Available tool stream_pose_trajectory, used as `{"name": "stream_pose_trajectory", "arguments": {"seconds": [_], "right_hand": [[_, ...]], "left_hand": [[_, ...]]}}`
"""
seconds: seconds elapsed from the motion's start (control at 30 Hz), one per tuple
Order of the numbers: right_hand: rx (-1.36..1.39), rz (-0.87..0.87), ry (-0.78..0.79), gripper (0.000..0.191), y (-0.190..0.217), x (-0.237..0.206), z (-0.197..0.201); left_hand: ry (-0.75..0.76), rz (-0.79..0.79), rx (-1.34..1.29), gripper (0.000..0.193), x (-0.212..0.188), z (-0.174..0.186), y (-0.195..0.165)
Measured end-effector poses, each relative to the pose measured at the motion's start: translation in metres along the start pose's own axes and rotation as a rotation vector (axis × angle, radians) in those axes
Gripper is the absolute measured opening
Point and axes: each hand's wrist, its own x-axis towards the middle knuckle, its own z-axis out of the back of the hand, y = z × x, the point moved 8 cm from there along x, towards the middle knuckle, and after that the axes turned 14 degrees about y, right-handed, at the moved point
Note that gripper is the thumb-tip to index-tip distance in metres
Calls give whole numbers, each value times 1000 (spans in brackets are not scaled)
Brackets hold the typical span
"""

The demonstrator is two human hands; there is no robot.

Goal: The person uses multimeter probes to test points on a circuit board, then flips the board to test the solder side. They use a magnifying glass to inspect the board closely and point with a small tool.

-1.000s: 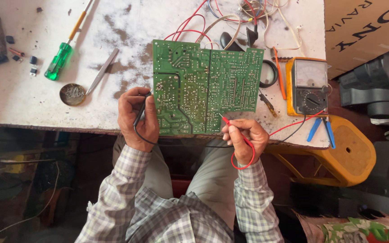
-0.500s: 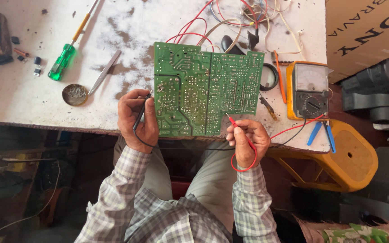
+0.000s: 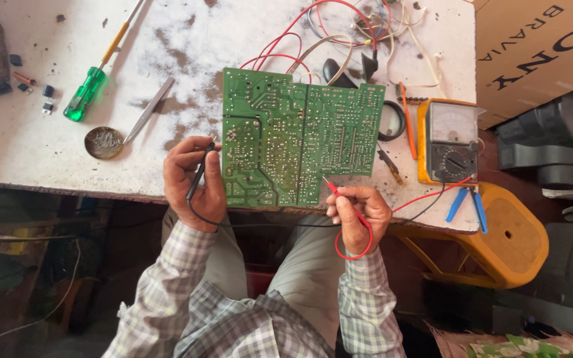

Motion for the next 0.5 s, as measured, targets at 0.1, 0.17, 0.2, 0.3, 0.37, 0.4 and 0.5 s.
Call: {"name": "stream_pose_trajectory", "arguments": {"seconds": [0.1, 0.17, 0.2, 0.3, 0.37, 0.4, 0.5], "right_hand": [[27, 58, -73, 13, 10, 0, 1], [61, 138, -184, 13, 20, -1, 8], [-57, 203, -206, 13, 31, 0, 10], [-458, 328, -288, 12, 59, 3, 15], [-795, 330, -359, 13, 72, 10, 16], [-706, 298, -344, 18, 69, 15, 20], [-586, 179, -314, 29, 61, 22, 26]], "left_hand": [[47, -50, 134, 15, 4, 0, -19], [91, -74, 198, 16, 10, -1, -36], [125, -111, 221, 17, 16, -3, -47], [248, -223, 307, 19, 43, -15, -72], [393, -278, 360, 19, 67, -34, -80], [484, -293, 377, 20, 78, -45, -80], [690, -317, 395, 19, 99, -74, -73]]}}
